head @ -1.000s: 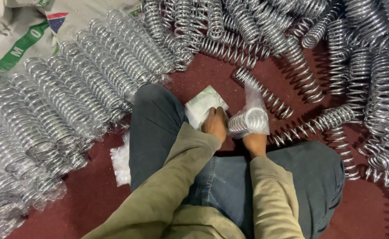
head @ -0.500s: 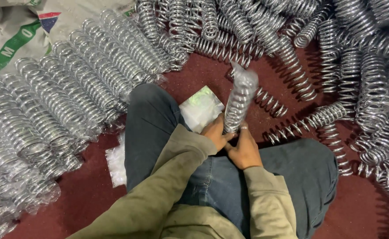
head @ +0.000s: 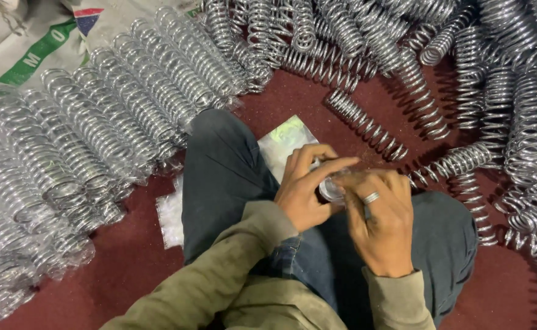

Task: Bagging individual metal springs into small plastic bags while sitting on the floor.

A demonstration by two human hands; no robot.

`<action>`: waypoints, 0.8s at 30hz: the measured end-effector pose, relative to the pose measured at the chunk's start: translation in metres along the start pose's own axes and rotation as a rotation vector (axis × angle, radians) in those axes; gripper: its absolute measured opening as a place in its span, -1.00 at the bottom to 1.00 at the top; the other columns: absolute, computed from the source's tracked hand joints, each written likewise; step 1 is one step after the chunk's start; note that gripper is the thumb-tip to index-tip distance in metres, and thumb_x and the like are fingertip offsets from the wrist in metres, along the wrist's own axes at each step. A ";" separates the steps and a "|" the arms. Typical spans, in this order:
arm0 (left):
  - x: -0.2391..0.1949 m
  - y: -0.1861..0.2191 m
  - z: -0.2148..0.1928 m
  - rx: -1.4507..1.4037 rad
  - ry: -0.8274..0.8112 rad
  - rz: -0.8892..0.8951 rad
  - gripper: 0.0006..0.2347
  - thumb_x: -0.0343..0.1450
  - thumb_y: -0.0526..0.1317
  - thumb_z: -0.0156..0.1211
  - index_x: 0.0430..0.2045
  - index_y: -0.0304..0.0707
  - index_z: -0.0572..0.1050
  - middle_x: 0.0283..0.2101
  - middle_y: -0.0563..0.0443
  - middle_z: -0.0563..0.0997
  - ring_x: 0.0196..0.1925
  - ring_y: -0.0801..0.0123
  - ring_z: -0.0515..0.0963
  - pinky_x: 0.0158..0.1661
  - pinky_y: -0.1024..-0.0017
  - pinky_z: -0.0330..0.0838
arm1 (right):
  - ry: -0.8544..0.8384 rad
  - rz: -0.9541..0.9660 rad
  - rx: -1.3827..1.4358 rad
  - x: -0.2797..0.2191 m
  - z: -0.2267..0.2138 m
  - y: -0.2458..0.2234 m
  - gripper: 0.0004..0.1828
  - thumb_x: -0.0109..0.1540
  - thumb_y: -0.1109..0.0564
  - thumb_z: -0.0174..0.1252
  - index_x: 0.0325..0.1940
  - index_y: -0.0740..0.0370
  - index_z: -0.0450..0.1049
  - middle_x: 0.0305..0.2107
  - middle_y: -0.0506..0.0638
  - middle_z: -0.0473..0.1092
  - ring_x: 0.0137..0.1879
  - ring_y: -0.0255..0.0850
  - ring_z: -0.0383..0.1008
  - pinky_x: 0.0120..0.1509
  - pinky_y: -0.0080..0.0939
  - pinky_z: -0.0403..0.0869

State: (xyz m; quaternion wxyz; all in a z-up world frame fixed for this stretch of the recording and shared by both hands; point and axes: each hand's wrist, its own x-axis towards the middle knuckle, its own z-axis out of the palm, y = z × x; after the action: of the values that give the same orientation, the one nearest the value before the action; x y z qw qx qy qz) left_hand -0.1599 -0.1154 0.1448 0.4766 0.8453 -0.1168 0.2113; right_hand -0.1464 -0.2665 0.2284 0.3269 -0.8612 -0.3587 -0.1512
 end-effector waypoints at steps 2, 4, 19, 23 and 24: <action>0.010 -0.004 0.010 -0.112 -0.079 0.015 -0.64 0.35 -0.32 0.21 0.06 -0.04 0.49 0.07 0.07 0.44 0.09 0.17 0.42 0.14 0.17 0.27 | -0.005 0.010 -0.067 -0.010 0.003 -0.003 -0.91 0.37 0.25 0.16 -0.11 0.10 0.54 -0.21 -0.14 0.49 0.04 -0.04 0.38 0.13 0.00 0.17; 0.020 -0.003 0.020 -0.224 -0.160 0.037 -0.66 0.28 -0.51 0.04 -0.12 -0.23 0.58 0.06 0.13 0.52 0.05 0.21 0.41 0.08 0.24 0.22 | -0.002 0.020 -0.137 -0.015 0.002 -0.006 -0.93 0.37 0.15 0.20 -0.15 -0.03 0.55 -0.14 -0.27 0.51 0.18 -0.07 0.40 0.26 0.04 0.11; -0.035 0.037 0.028 -0.101 -0.162 -0.034 -0.21 0.11 -0.49 0.55 0.23 -0.25 0.19 0.26 -0.25 0.30 0.32 -0.14 0.39 0.31 -0.01 0.30 | -0.583 0.944 0.030 -0.033 0.010 0.044 -0.33 -0.05 0.23 -0.09 0.16 0.10 0.46 -0.21 0.12 0.58 -0.17 0.11 0.52 -0.02 0.04 0.37; -0.060 0.023 0.009 -0.399 -0.234 -0.567 -0.19 0.22 -0.06 0.41 0.33 -0.25 0.04 0.37 -0.23 0.15 0.38 -0.06 0.29 0.34 0.01 0.26 | -0.355 0.950 0.291 -0.044 0.006 0.038 -0.26 -0.05 0.33 -0.10 0.19 0.06 0.56 0.08 -0.02 0.58 0.23 -0.13 0.56 0.24 -0.11 0.49; -0.067 0.019 0.002 -0.589 -0.318 -0.800 -0.17 0.32 0.13 0.20 0.41 -0.18 -0.11 0.47 -0.15 0.04 0.46 0.02 0.23 0.39 0.03 0.28 | -0.318 0.908 0.303 -0.048 0.008 0.038 -0.24 -0.05 0.36 -0.14 0.18 0.04 0.58 0.09 -0.02 0.58 0.27 -0.11 0.54 0.27 -0.10 0.47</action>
State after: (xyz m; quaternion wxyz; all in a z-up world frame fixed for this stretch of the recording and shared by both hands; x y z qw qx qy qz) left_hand -0.2256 -0.1272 0.1265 0.7140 0.6755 0.0901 -0.1602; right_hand -0.1521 -0.3063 0.1817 0.4221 -0.8857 -0.0112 0.1931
